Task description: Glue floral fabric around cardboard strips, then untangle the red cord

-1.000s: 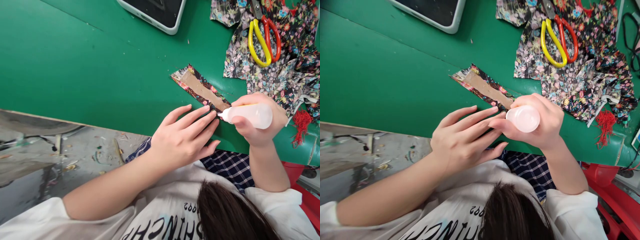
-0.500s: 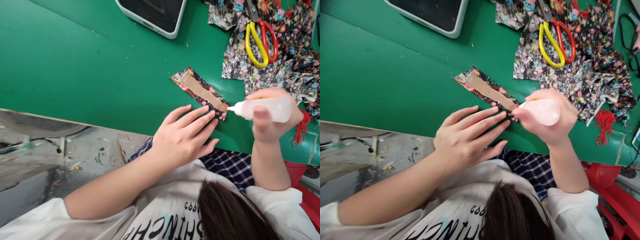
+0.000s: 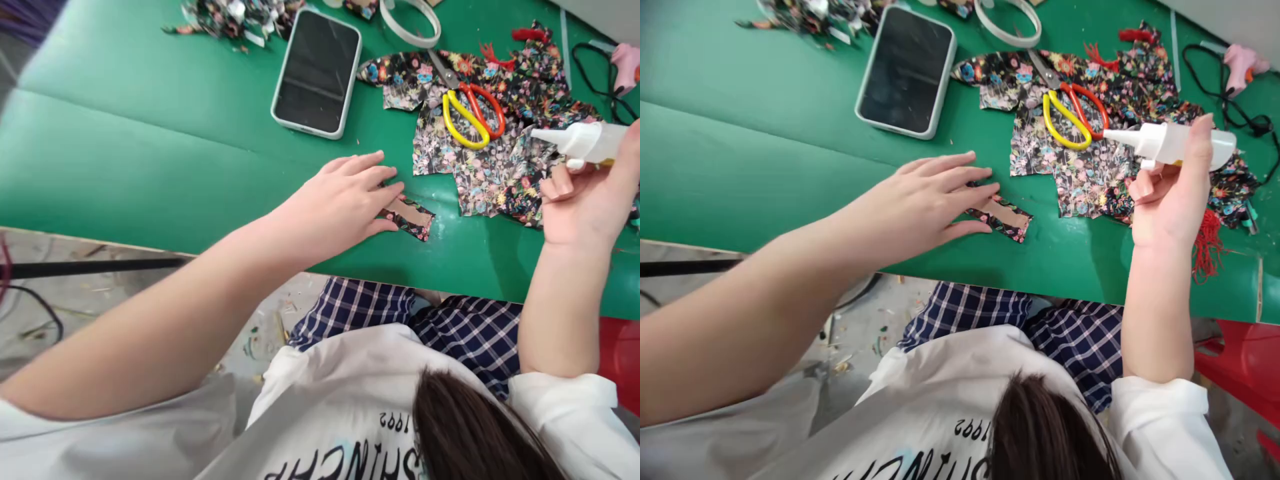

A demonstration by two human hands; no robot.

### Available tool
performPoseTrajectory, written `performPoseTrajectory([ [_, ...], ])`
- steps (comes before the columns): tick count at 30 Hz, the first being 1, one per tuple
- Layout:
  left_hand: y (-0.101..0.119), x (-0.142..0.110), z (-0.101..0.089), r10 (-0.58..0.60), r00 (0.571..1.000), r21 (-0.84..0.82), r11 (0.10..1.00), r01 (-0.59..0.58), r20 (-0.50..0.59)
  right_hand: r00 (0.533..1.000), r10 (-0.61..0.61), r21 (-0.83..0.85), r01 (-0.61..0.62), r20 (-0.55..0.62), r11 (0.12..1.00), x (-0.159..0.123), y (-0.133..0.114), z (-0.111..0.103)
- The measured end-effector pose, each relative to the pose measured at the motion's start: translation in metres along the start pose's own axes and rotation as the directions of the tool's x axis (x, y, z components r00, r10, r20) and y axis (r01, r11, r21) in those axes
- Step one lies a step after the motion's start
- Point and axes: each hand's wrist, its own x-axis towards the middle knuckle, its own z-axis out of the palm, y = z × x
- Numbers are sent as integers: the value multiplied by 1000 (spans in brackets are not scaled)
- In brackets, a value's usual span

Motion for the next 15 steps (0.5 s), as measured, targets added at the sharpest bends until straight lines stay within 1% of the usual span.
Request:
performPoseTrajectory([
  [2, 2, 6, -6, 13, 996, 45, 999, -17, 93, 998, 55, 43, -56, 21, 998, 1, -2, -2],
  [4, 5, 12, -12, -15, 987, 100, 995, -1, 161, 995, 98, 84, -99, 16, 992, 0, -2, -3],
  [7, 8, 21, -19, -86, 974, 168, 984, 51, 212, 991, 134, 111, -136, 31, 984, -1, -3, -5],
  [12, 6, 34, -24, -181, 945, 146, 979, 146, 272, 981, 124, 82, -137, 151, 987, -2, -2, -11],
  [15, 1, 37, -28, -216, 926, 68, 976, 205, 309, 969, 140, 116, -166, 204, 979, -3, 2, -10],
])
